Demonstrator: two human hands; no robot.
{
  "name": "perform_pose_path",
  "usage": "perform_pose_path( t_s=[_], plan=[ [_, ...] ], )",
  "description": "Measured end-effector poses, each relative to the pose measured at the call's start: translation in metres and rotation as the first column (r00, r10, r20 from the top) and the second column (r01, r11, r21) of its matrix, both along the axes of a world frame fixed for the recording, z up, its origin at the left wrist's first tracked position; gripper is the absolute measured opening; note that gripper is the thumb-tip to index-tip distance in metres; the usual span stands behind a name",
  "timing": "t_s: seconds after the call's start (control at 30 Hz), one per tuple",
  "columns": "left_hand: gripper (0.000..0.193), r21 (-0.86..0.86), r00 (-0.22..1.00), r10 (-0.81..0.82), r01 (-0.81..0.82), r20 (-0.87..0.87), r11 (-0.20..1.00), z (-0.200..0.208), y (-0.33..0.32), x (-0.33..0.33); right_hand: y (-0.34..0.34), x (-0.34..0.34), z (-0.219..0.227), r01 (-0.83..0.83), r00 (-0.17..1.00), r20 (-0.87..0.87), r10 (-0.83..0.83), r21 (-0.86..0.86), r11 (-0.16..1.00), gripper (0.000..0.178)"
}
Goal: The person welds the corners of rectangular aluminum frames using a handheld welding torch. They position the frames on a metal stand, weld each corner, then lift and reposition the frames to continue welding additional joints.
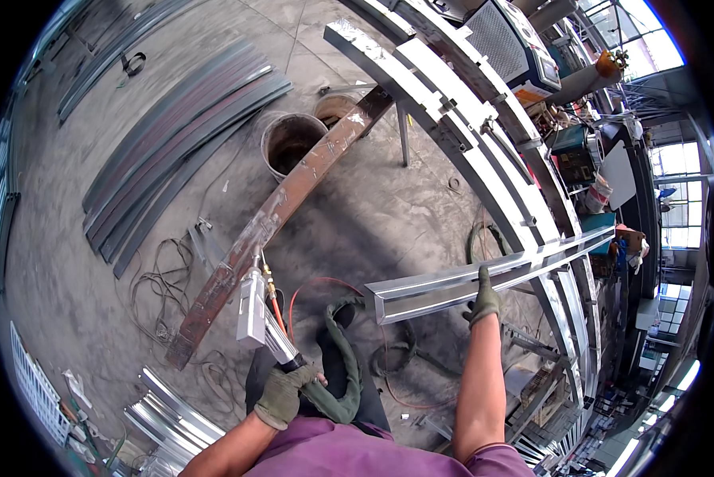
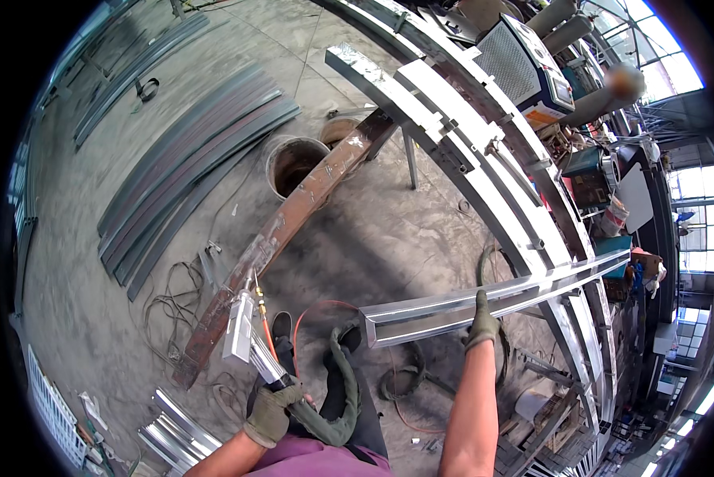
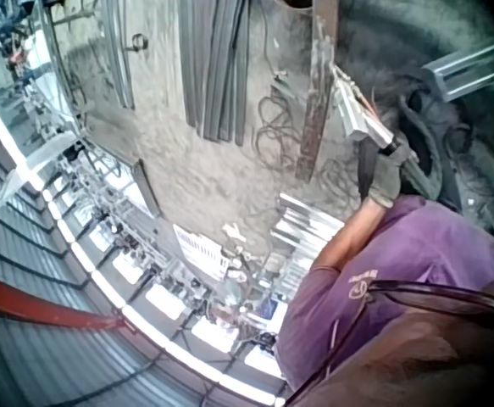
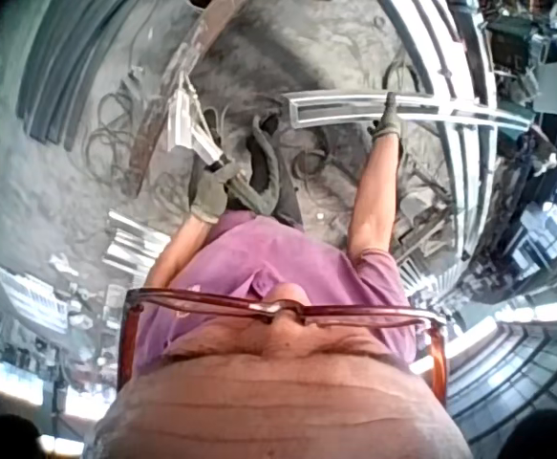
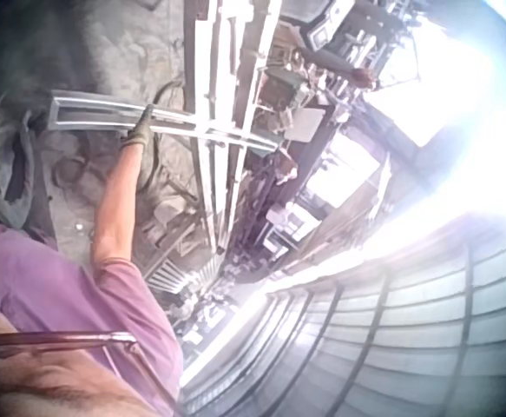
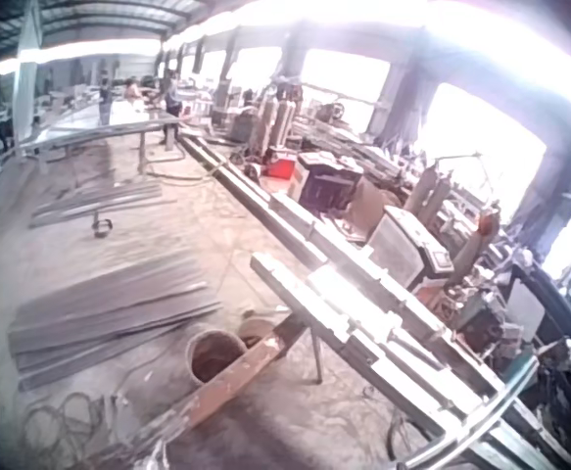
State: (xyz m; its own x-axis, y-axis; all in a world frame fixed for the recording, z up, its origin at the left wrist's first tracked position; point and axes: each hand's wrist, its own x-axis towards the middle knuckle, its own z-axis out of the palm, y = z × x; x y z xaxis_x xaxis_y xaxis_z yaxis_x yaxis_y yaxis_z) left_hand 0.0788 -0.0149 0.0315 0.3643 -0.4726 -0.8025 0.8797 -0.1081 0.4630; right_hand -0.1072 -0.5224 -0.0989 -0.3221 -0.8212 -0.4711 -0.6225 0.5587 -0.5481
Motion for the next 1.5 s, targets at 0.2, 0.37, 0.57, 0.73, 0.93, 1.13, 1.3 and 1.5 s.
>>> perform_pose_path(
  t_s=[0.2,0.37,0.57,0.73,0.93,1.13,1.3,1.5],
  plan=[
    [0.012,0.007,0.994,-0.098,0.098,0.042,0.995,-0.001,0.001,0.008,0.009,0.041,-0.034,0.150,0.988,0.041,-0.148,-0.036,0.988,0.123],
    [0.014,-0.004,0.999,-0.049,0.049,0.004,0.999,-0.010,0.008,0.007,0.052,0.056,-0.009,0.172,0.921,0.370,-0.125,-0.099,0.980,0.072],
    [0.016,0.027,0.998,-0.065,0.065,-0.003,0.997,-0.009,0.003,0.003,0.048,0.022,-0.034,0.172,0.821,0.567,-0.066,-0.134,0.976,0.069],
    [0.030,0.011,0.991,-0.130,0.130,-0.034,0.991,-0.041,0.013,-0.009,0.034,0.071,-0.017,0.313,0.774,0.606,-0.184,-0.114,0.943,0.071],
    [0.014,-0.031,0.990,-0.118,0.121,0.076,0.992,0.001,-0.022,0.005,0.025,0.034,-0.064,0.221,0.508,0.854,-0.110,-0.005,0.975,0.052],
    [0.018,0.029,0.987,-0.159,0.159,0.014,0.987,0.001,-0.009,0.019,0.073,0.003,-0.079,0.050,0.073,0.973,-0.217,0.214,0.976,0.041],
    [0.017,0.038,0.970,-0.241,0.240,0.022,0.970,0.005,-0.002,0.024,0.072,-0.001,-0.063,-0.084,0.141,0.959,-0.245,0.258,0.963,0.048],
    [0.015,-0.065,0.959,-0.283,0.280,-0.036,0.958,0.003,-0.008,0.025,0.122,0.017,0.011,0.131,0.896,0.432,-0.101,-0.039,0.991,0.051]
  ],
)
